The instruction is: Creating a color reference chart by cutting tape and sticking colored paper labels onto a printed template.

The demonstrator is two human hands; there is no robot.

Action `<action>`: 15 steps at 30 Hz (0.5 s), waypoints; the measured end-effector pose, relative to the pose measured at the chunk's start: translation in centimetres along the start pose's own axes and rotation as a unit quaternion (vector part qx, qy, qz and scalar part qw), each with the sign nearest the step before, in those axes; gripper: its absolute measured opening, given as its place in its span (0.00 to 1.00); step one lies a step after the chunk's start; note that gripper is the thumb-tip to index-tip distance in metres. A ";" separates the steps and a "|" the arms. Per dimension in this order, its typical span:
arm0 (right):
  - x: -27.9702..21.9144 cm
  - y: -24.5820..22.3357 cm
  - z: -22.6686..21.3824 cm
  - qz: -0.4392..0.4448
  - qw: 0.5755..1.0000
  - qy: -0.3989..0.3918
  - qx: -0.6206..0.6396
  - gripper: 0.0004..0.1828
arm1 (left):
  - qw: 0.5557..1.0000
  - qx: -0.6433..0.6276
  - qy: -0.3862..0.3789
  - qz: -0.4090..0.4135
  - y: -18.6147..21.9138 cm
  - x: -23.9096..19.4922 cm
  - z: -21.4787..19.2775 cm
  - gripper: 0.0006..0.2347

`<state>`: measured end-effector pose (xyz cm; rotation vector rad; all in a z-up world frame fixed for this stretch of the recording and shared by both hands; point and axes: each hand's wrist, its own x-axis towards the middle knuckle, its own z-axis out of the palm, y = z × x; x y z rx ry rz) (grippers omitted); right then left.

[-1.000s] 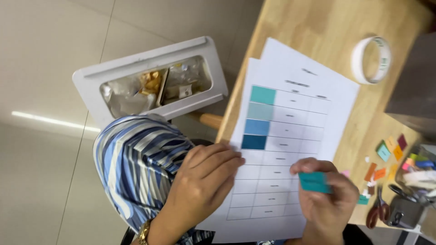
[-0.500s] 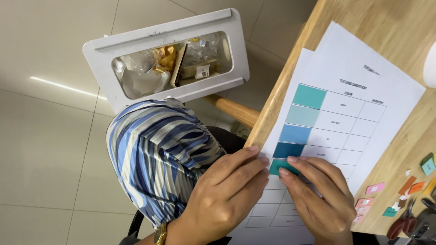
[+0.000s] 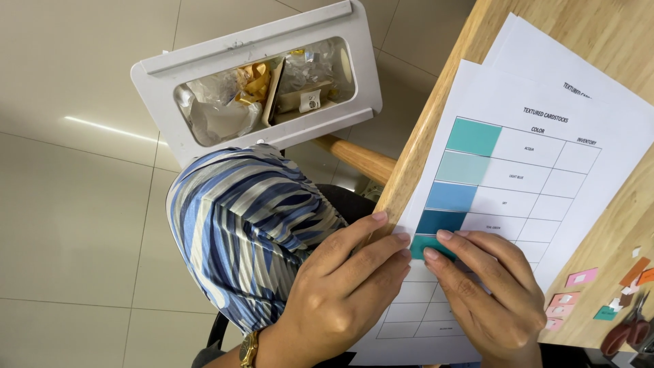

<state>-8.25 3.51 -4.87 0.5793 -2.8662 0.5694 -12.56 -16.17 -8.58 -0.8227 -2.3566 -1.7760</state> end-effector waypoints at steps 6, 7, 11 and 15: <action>0.2 -0.1 -0.2 0.003 1.000 -0.012 0.003 0.06 | 1.000 0.009 0.001 0.008 -0.1 0.0 0.1 0.02; 0.2 -0.1 -0.2 0.003 1.000 -0.012 0.003 0.06 | 1.000 0.009 0.000 0.009 -0.1 0.1 0.0 0.02; 0.4 -0.4 -0.4 0.010 1.000 -0.023 -0.008 0.05 | 1.000 0.008 -0.005 0.002 0.0 0.1 0.0 0.01; 0.4 -0.4 -0.3 0.010 1.000 -0.021 -0.007 0.04 | 1.000 0.008 -0.012 0.005 0.0 0.2 -0.2 0.01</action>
